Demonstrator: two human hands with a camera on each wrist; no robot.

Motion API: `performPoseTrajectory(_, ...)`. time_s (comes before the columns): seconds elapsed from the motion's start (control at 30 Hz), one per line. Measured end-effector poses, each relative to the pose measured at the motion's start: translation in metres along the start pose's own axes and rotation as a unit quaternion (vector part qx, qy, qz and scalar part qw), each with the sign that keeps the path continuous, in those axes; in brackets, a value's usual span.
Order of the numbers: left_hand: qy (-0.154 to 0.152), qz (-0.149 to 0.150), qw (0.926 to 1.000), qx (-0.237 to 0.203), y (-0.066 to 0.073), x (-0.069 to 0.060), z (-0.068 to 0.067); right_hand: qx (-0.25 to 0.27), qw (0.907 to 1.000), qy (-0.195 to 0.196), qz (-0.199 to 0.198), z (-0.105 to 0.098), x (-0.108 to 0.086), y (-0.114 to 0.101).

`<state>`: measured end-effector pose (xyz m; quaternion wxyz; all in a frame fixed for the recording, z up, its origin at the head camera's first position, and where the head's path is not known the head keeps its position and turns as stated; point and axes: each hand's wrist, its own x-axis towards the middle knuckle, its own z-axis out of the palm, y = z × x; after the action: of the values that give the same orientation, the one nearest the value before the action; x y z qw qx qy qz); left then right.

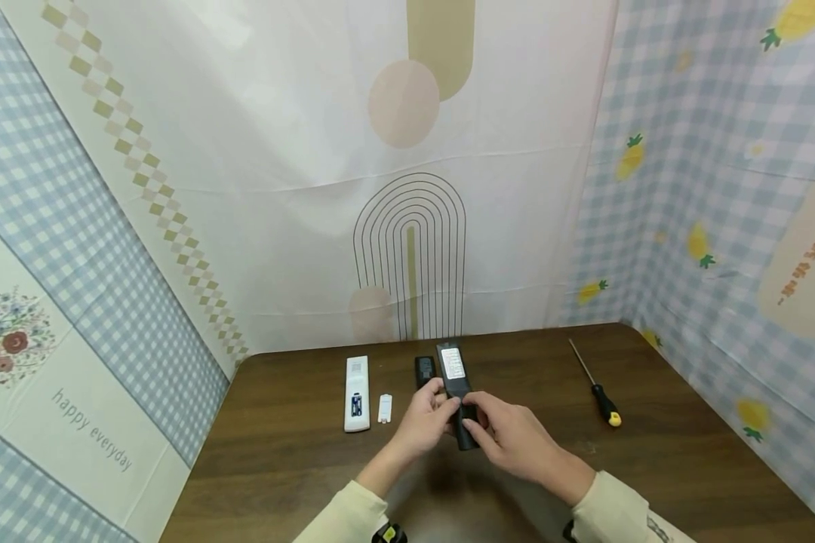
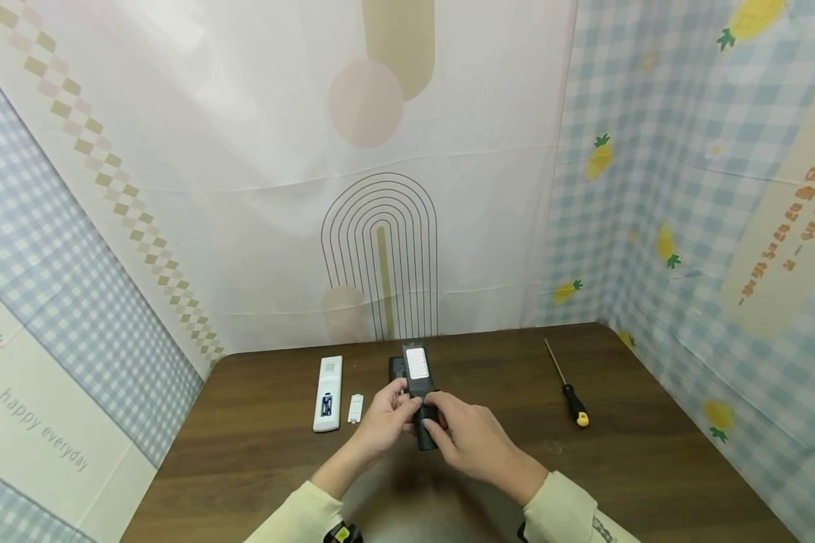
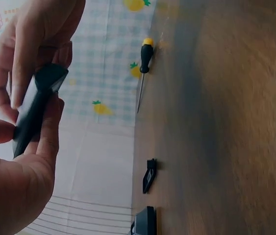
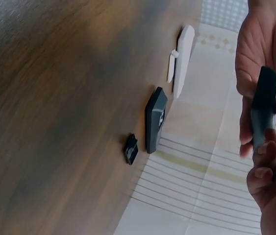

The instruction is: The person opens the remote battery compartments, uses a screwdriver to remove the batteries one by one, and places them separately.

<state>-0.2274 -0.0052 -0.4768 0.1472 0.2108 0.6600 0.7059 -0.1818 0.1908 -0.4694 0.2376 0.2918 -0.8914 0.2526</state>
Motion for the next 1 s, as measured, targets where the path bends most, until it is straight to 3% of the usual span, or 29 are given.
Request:
performPoseTrajectory(0.43, 0.010, 0.009, 0.9993, 0.036, -0.005, -0.005, 0.015, -0.004, 0.9954, -0.073, 0.062, -0.001, 0.005, -0.002)
performPoseTrajectory(1.0, 0.026, 0.014, 0.9986, 0.043, -0.007, -0.008, 0.018, 0.046, 0.9919, -0.072, 0.094, 0.000, 0.004, -0.003)
